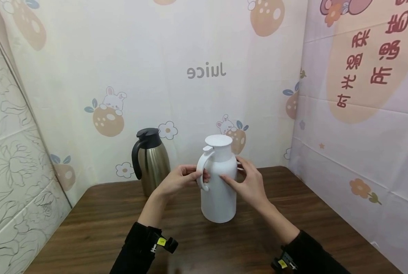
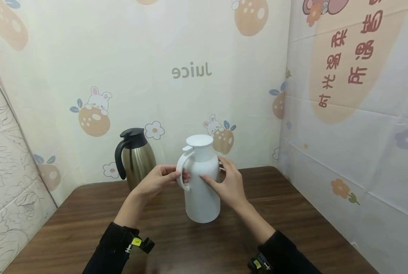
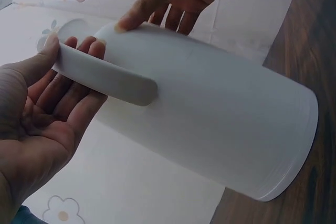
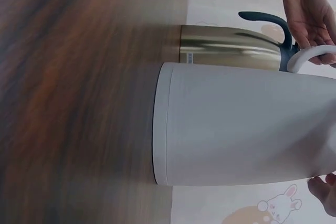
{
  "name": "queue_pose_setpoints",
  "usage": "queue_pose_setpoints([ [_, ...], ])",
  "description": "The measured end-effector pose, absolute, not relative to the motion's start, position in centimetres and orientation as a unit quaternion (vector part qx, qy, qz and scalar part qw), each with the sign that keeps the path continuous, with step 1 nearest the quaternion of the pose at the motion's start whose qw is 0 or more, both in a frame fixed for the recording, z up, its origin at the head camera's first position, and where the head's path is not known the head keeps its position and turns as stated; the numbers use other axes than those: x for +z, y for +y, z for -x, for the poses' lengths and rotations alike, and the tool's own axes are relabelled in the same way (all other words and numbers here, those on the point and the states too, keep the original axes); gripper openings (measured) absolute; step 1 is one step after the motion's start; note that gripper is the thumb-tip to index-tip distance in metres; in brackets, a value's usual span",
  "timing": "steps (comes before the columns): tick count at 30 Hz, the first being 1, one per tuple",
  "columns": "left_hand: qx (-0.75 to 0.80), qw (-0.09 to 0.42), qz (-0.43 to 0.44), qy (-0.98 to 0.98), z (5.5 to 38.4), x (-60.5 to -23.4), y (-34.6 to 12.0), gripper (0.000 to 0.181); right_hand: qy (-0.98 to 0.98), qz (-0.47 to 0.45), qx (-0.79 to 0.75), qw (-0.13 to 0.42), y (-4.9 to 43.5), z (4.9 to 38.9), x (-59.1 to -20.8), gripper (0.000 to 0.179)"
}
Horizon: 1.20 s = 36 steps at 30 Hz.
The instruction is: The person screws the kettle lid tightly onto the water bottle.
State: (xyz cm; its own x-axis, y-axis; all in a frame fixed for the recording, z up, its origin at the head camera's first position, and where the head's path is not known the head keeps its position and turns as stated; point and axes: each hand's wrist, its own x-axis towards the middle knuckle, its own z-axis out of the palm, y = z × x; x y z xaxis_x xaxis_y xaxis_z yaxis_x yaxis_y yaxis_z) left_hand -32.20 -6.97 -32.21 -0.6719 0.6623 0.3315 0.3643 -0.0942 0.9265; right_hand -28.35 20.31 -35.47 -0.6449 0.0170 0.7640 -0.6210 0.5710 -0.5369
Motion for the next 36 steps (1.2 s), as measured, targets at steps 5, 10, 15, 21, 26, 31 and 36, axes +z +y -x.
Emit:
queue_pose_setpoints([
  [5, 0.608, 0.069, -0.374, 0.697, 32.3, -32.0, -7.1, 0.028, -0.8, -0.169, 0.465, 0.34, 19.1, 29.8, -35.4, 0.069],
  [10, 0.603, 0.014, -0.359, 0.712, 32.3, -31.9, -7.2, 0.026, -0.792, -0.138, 0.515, 0.296, 17.7, 31.3, -35.4, 0.064],
  [15, 0.599, -0.039, -0.34, 0.724, 32.9, -32.1, -7.6, 0.025, -0.793, -0.122, 0.531, 0.274, 16.2, 32.9, -35.2, 0.065],
  [21, 0.608, -0.08, -0.317, 0.724, 34.1, -32.7, -8.4, 0.025, -0.797, -0.133, 0.539, 0.238, 14.8, 35.0, -35.0, 0.068],
  [26, 0.606, -0.09, -0.287, 0.736, 35.1, -33.0, -8.8, 0.028, -0.81, -0.11, 0.534, 0.216, 14.2, 36.6, -35.1, 0.067],
  [31, 0.602, -0.112, -0.27, 0.743, 36.3, -33.0, -8.9, 0.028, -0.818, -0.102, 0.526, 0.211, 13.5, 38.3, -35.1, 0.065],
  [36, 0.594, -0.127, -0.264, 0.749, 37.5, -32.9, -8.5, 0.029, -0.82, -0.093, 0.527, 0.205, 13.4, 39.8, -35.1, 0.066],
])
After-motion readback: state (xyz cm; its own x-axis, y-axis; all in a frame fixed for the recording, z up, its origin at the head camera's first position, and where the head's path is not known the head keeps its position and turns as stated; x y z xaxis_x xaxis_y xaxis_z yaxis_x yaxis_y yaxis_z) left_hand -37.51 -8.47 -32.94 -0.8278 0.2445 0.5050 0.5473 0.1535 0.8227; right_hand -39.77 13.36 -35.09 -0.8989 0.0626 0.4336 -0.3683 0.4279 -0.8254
